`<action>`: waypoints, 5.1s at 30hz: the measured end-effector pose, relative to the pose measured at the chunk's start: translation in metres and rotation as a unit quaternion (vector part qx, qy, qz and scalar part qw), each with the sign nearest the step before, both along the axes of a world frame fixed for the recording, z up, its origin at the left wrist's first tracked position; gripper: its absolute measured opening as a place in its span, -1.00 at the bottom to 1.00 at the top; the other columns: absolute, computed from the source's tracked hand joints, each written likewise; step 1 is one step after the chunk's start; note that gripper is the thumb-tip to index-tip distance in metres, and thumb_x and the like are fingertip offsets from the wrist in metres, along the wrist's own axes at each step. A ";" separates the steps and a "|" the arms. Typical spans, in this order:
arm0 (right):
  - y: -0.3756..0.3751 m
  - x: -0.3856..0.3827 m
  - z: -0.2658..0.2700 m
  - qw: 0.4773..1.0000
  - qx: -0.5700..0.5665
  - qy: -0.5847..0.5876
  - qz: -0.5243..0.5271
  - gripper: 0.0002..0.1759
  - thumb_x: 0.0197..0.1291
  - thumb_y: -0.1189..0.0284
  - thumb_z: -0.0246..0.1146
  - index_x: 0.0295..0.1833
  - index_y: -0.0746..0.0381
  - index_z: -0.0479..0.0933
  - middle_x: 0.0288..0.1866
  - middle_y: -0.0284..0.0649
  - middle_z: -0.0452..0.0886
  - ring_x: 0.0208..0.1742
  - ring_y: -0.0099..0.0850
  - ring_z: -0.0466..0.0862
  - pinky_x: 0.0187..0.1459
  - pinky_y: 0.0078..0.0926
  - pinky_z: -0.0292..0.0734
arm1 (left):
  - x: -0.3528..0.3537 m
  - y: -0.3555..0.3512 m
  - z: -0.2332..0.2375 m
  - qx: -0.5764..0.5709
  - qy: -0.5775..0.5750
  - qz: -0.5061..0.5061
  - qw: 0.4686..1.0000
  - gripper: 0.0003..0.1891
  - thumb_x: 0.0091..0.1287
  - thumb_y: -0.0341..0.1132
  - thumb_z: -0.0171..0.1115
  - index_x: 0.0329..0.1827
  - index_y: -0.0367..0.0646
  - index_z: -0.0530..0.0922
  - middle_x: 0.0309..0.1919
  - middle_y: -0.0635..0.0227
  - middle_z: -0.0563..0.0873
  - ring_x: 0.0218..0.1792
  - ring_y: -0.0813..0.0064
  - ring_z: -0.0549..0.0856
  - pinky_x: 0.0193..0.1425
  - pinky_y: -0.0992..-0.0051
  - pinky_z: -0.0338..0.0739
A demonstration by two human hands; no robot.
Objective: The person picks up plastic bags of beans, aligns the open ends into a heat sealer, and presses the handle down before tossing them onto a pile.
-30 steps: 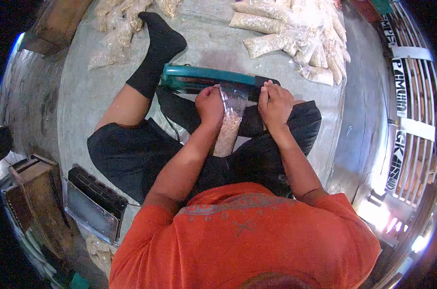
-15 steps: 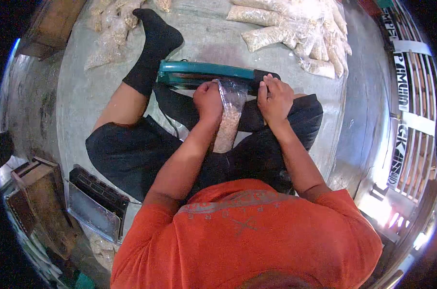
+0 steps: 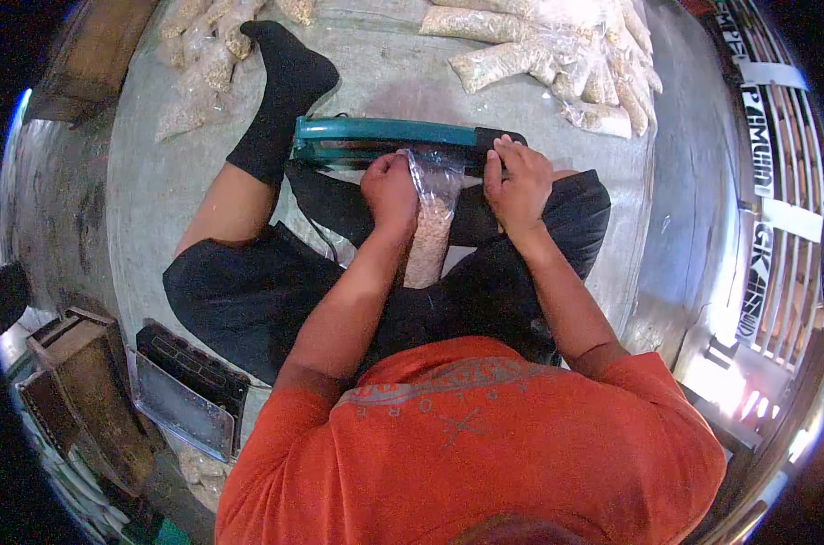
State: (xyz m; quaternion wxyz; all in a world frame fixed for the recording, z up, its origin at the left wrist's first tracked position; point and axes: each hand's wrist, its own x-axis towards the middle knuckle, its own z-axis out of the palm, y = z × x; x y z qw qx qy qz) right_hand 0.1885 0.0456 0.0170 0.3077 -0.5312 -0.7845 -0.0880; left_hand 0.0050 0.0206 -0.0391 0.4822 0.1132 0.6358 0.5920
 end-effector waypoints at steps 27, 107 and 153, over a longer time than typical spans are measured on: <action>-0.002 -0.009 0.017 0.998 0.054 0.028 0.020 -0.71 0.14 0.28 0.44 -0.07 0.20 0.70 0.04 -0.16 0.68 0.12 -0.11 0.58 0.27 -0.02 0.31 | -0.004 -0.002 0.008 0.000 0.107 -0.025 0.994 -0.78 0.37 -0.31 0.26 -0.21 -0.33 0.74 -0.38 0.22 0.78 -0.36 0.42 0.70 -0.18 0.39 0.59; -0.119 -0.109 0.120 0.496 -0.742 0.140 0.428 -0.26 0.03 -0.10 0.55 0.09 0.25 0.53 -0.07 -0.28 0.67 -0.03 -0.49 0.63 0.01 -0.47 0.53 | -0.173 -0.296 0.195 0.352 -0.181 0.291 0.871 -0.68 0.50 -0.26 0.24 0.20 -0.24 0.57 -0.05 0.26 0.74 -0.05 0.34 0.76 0.10 0.28 0.66; 0.154 0.267 -0.034 0.945 0.008 0.201 -0.259 -0.79 0.38 0.31 0.22 -0.04 0.23 0.57 -0.23 0.01 0.71 -0.15 0.08 0.70 -0.06 -0.01 0.56 | -0.200 -0.180 0.098 -0.217 0.786 -0.091 0.572 -0.24 0.43 0.24 0.16 0.44 -0.24 0.43 0.39 -0.10 0.51 0.46 -0.20 0.39 0.47 -0.20 0.21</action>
